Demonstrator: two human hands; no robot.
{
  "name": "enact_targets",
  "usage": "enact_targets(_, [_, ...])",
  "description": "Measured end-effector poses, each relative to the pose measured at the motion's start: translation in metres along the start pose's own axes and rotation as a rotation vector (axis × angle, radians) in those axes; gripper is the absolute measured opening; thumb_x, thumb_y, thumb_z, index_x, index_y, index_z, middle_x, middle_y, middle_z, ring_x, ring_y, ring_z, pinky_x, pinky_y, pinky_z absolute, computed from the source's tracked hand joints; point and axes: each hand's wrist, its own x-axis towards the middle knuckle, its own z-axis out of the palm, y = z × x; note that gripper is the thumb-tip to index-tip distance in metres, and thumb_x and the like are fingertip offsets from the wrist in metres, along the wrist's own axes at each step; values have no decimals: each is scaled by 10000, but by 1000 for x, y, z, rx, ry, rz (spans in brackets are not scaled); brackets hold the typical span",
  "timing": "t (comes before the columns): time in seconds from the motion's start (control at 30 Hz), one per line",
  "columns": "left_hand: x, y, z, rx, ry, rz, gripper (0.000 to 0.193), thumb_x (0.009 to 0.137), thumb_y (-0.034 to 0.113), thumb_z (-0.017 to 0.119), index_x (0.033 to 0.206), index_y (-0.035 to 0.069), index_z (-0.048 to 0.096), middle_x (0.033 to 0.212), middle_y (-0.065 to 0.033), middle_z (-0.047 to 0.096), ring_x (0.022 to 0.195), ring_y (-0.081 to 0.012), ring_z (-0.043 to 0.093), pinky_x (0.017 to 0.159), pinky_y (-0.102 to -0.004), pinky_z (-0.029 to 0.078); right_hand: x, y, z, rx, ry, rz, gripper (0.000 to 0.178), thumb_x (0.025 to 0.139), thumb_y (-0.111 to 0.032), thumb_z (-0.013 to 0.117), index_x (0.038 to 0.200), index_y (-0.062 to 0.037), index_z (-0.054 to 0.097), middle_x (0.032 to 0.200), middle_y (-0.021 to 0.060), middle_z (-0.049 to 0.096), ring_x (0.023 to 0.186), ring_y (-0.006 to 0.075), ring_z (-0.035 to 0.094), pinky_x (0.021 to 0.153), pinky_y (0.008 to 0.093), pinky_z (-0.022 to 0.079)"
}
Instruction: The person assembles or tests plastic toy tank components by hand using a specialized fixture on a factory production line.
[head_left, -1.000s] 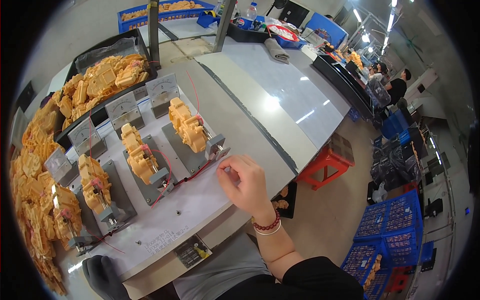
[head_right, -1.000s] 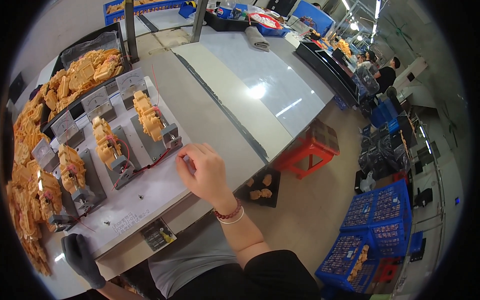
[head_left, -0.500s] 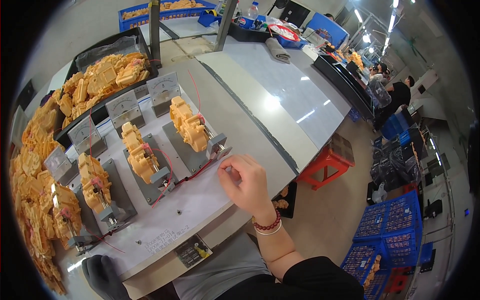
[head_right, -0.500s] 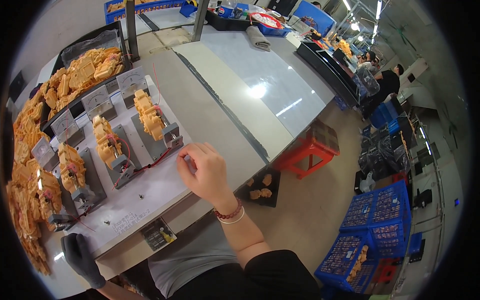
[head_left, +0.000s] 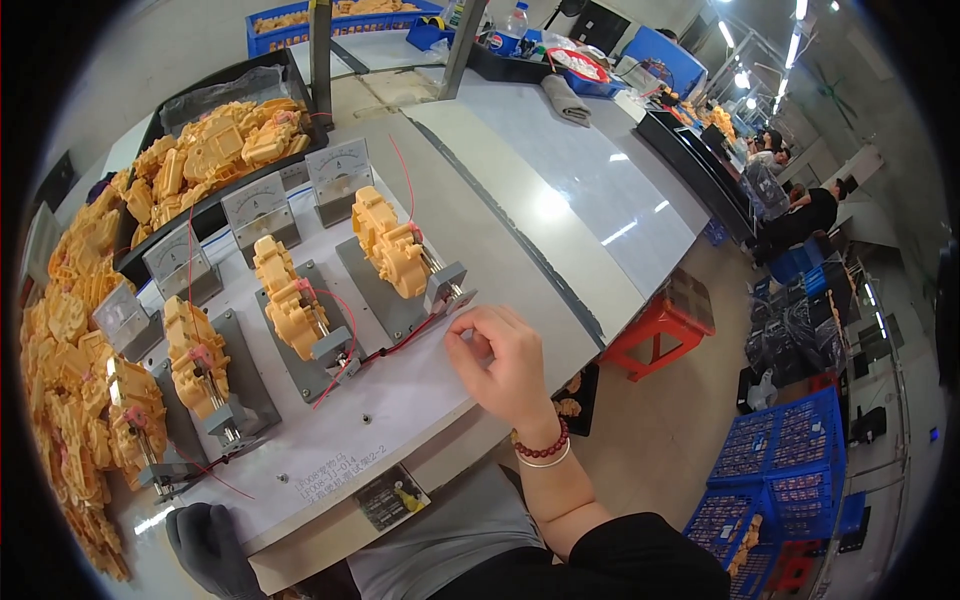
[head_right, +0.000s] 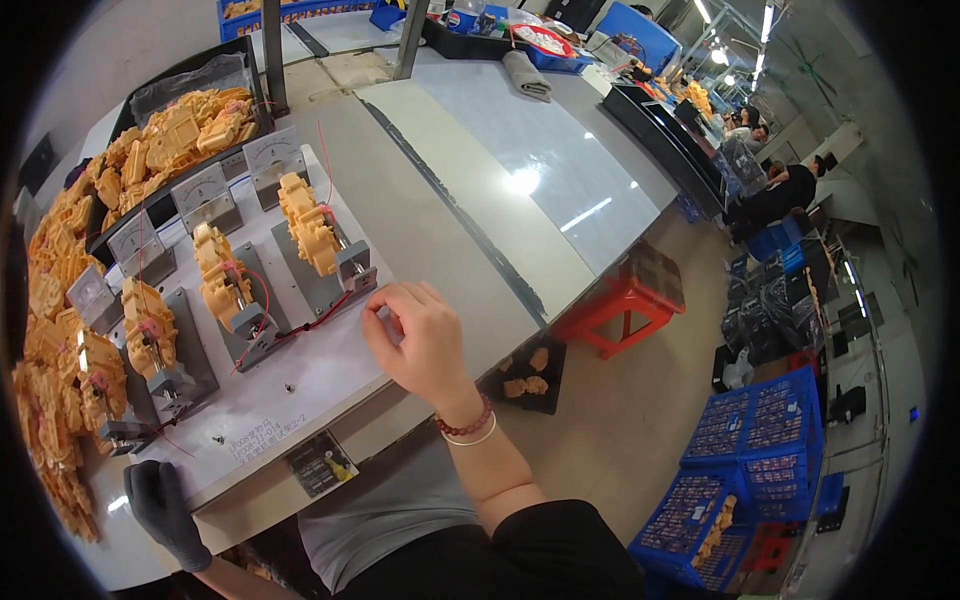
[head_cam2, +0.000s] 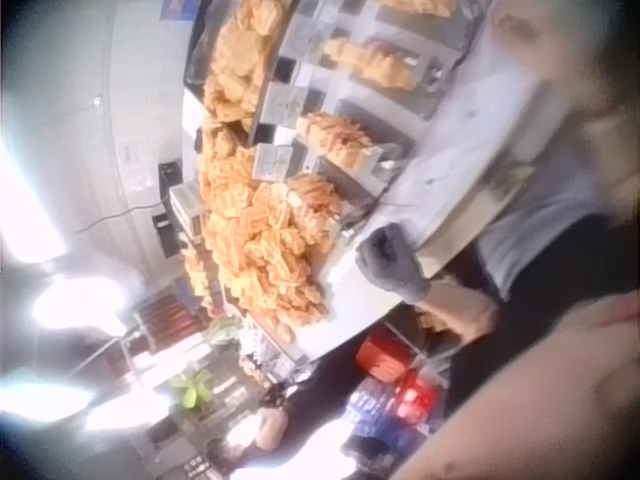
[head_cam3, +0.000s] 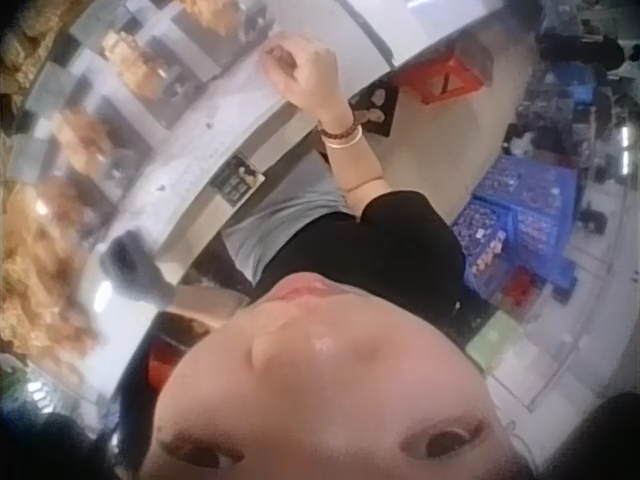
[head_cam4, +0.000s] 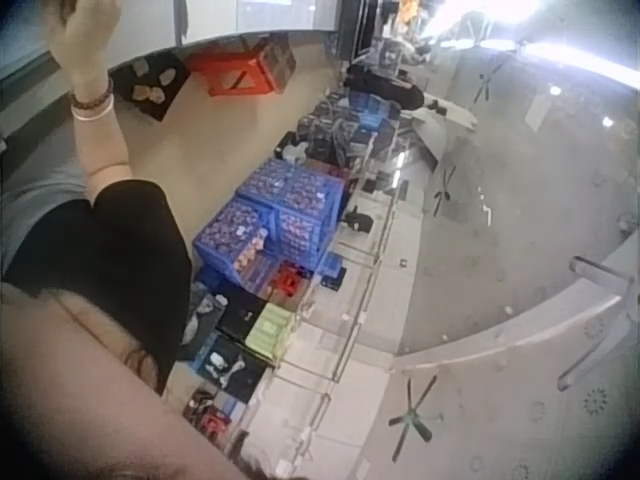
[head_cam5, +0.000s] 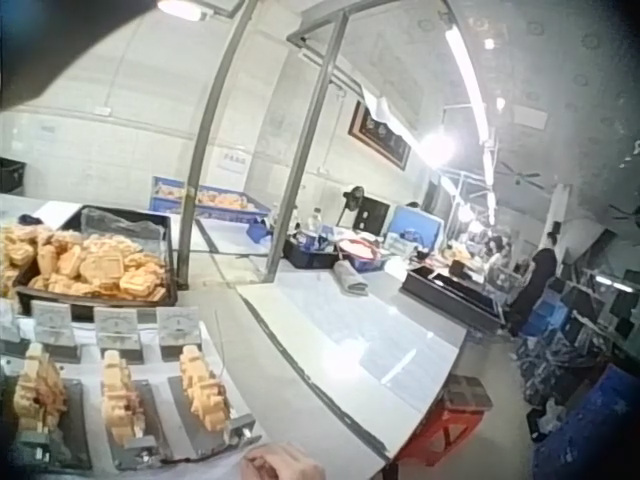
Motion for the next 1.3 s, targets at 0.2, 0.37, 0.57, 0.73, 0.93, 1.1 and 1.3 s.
enact_targets(0.2, [-1, -2, 0, -6, 3, -9, 92, 863, -4, 581, 820, -39, 506, 787, -85, 450, 700, -192, 457, 657, -285, 401, -1, 1, -1, -2, 5, 5, 62, 747, -80, 674, 756, -51, 620, 607, 40, 507, 545, 171, 449, 524, 301, 375])
enact_targets(0.37, [0, -2, 1, -15, 10, 5, 87, 867, -6, 573, 823, -40, 507, 787, -83, 450, 703, -190, 457, 657, -284, 400, -1, 1, 0, -7, -1, 11, 52, 746, -68, 667, 759, -49, 620, 617, 43, 523, 548, 172, 460, 529, 299, 383])
enact_targets(0.57, [0, 1, 0, -14, 0, -16, 88, 866, -6, 575, 821, -42, 508, 794, -85, 458, 712, -190, 465, 662, -285, 404, -1, 1, 0, -4, 0, 10, 38, 745, -52, 653, 761, -45, 619, 639, 46, 546, 554, 173, 475, 531, 293, 391])
enact_targets(0.73, [-1, -1, -1, -26, -4, -3, 85, 855, -8, 580, 821, -40, 509, 795, -91, 460, 716, -203, 472, 667, -286, 408, -2, 1, 0, -8, -10, 20, 33, 741, -44, 644, 760, -45, 618, 643, 43, 551, 553, 170, 477, 528, 291, 391])
enact_targets(0.93, [0, 3, -2, 18, 2, 28, 88, 848, -1, 587, 820, -37, 512, 795, -97, 460, 717, -216, 475, 670, -292, 412, -3, 2, -1, -9, -2, 14, 38, 751, -54, 628, 742, -79, 600, 609, 28, 530, 557, 190, 484, 522, 326, 392])
enact_targets(1.1, [0, 2, 0, 1, 12, 25, 92, 849, 4, 592, 818, -33, 513, 793, -94, 460, 711, -214, 470, 664, -291, 409, -1, 0, 1, -13, -3, 10, 24, 733, -39, 631, 748, -45, 614, 629, 41, 541, 547, 168, 468, 528, 293, 386])
enact_targets(1.3, [0, 3, 0, -21, 11, -21, 97, 850, 4, 595, 813, -29, 512, 787, -87, 454, 707, -202, 463, 661, -285, 401, -1, 4, 0, -22, -12, 11, 24, 733, -39, 631, 751, -44, 614, 630, 43, 541, 549, 169, 464, 529, 294, 382])
